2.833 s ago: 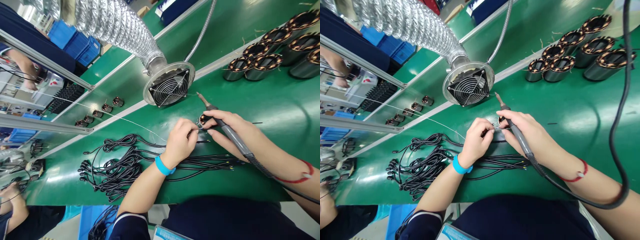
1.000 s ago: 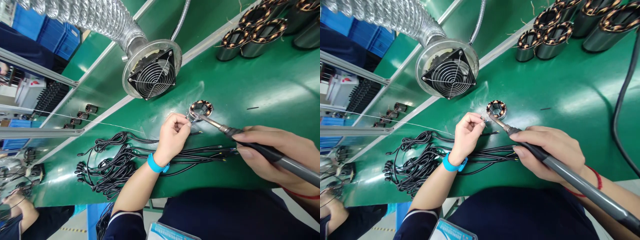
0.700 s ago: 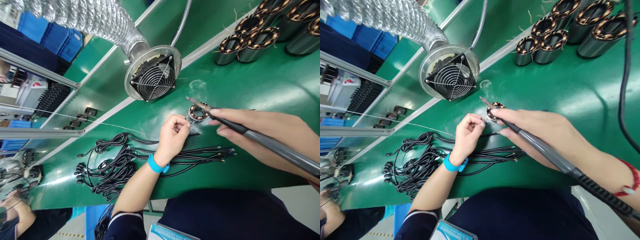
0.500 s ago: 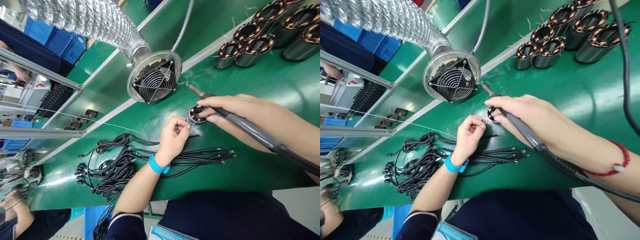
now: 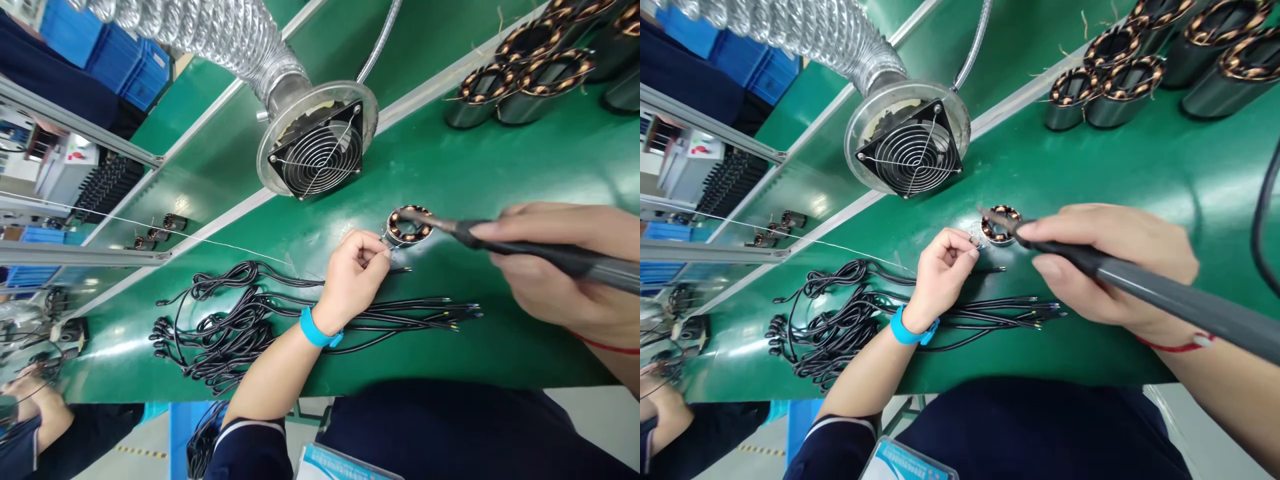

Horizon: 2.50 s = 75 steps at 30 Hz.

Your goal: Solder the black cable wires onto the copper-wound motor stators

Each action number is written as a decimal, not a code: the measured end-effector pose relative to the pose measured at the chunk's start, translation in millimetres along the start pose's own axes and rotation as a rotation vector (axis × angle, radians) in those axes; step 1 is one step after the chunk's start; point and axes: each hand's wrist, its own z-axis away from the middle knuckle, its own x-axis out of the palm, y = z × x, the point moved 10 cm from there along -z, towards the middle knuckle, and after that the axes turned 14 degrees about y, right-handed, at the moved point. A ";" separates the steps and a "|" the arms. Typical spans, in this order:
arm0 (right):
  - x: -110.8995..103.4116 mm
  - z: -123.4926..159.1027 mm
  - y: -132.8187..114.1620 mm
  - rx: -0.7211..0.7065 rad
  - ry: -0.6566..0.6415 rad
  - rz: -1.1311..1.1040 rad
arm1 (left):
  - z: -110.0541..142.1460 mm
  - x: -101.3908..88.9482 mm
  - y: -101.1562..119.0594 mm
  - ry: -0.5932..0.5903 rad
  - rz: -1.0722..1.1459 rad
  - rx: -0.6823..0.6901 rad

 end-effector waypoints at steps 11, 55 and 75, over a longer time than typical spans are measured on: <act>8.5 -3.4 -9.2 -0.066 -0.113 -0.168 | 0.6 -1.1 0.7 0.010 0.020 0.013; 46.4 9.1 15.8 -0.035 -0.172 0.013 | 0.1 1.4 -2.8 0.010 0.063 -0.066; 61.2 15.7 20.1 -0.067 -0.198 0.019 | -5.8 -2.0 -24.6 -0.094 0.198 -0.583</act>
